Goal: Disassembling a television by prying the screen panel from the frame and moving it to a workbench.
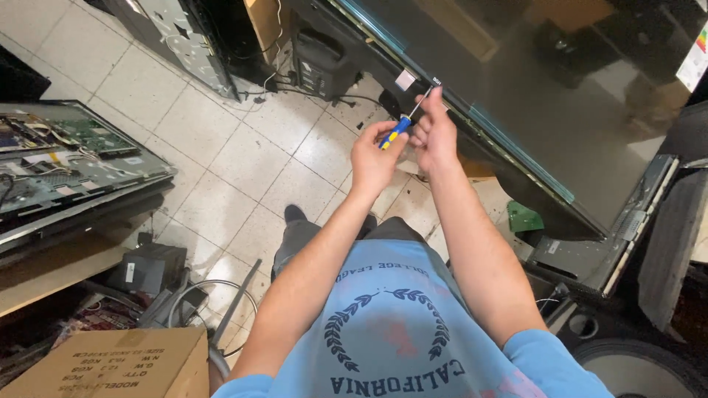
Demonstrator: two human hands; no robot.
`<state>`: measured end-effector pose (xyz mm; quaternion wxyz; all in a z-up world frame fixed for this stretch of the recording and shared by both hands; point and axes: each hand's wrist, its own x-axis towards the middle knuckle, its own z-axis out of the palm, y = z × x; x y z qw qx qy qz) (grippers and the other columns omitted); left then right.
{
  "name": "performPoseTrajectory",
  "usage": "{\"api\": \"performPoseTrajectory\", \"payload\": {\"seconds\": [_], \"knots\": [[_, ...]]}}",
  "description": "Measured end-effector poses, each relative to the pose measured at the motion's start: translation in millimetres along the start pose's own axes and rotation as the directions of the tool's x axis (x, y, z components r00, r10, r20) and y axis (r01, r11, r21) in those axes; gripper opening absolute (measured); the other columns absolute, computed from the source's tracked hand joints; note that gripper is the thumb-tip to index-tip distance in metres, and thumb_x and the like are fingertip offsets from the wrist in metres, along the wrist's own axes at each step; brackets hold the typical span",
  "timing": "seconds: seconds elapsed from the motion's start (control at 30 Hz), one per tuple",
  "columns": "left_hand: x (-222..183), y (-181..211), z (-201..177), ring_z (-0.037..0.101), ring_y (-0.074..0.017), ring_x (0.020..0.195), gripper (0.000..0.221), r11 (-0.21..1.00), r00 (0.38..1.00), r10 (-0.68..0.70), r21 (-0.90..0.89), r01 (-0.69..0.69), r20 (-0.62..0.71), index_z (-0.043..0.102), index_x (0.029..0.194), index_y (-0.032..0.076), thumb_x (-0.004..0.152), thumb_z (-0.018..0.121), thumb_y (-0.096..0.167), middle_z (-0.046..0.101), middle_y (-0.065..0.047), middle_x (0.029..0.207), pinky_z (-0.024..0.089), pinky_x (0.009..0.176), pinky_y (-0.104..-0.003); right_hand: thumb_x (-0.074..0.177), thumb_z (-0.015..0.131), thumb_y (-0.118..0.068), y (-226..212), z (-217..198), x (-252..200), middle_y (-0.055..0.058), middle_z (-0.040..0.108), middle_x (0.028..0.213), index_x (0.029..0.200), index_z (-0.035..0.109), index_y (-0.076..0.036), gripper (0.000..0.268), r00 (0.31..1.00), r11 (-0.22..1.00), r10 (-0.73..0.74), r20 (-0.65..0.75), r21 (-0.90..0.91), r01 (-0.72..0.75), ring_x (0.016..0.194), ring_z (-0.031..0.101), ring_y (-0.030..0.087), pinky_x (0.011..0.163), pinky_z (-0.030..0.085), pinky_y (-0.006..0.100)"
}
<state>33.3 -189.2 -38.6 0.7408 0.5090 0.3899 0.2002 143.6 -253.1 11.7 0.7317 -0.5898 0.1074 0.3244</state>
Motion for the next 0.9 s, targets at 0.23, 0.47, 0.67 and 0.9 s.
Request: {"api": "performPoseTrajectory", "payload": {"seconds": [0.23,0.47,0.67,0.9], "knots": [[1,45,14,0.076,-0.0200,0.058,0.040,0.906,0.950,-0.271,-0.292,0.307,0.157,0.070,0.137,-0.004,0.105,0.072,0.021,0.081,-0.024,0.107,0.051,0.034,-0.022,0.099,0.083,-0.046,-2,-19,46,-0.012,0.018,0.060,0.093,0.072,-0.016,0.032,1.000,0.981,-0.002,-0.007,0.193,0.004,0.045,0.024,0.003,0.046,0.023,0.019],[26,20,0,0.067,-0.0099,0.058,0.042,0.634,0.750,-0.443,-0.420,0.649,0.492,0.073,0.125,0.001,0.106,0.068,0.037,0.081,-0.017,0.103,0.034,0.035,-0.014,0.100,0.083,-0.034,-3,-15,42,-0.011,0.023,0.052,0.084,0.069,-0.018,0.026,1.000,0.957,-0.005,0.017,0.290,0.000,0.043,0.025,0.005,0.046,0.025,0.021],[25,23,-1,0.053,-0.0035,0.052,0.041,0.536,0.670,-0.431,-0.426,0.729,0.604,0.068,0.125,0.002,0.109,0.062,0.039,0.078,-0.011,0.090,0.029,0.034,-0.014,0.102,0.081,-0.031,-4,-15,40,-0.011,0.022,0.050,0.082,0.072,-0.019,0.024,0.998,0.959,-0.033,0.047,0.282,0.019,0.042,0.026,0.004,0.045,0.027,0.020],[24,8,20,0.077,-0.0137,0.065,0.032,0.987,0.988,-0.156,0.027,0.156,-0.007,0.087,0.118,0.017,0.091,0.090,0.034,0.080,-0.008,0.085,0.059,0.048,-0.023,0.104,0.076,-0.032,5,-26,54,-0.012,0.018,0.050,0.086,0.078,-0.020,0.022,0.995,0.962,-0.065,0.081,0.269,0.040,0.040,0.023,0.004,0.044,0.025,0.019]]}}
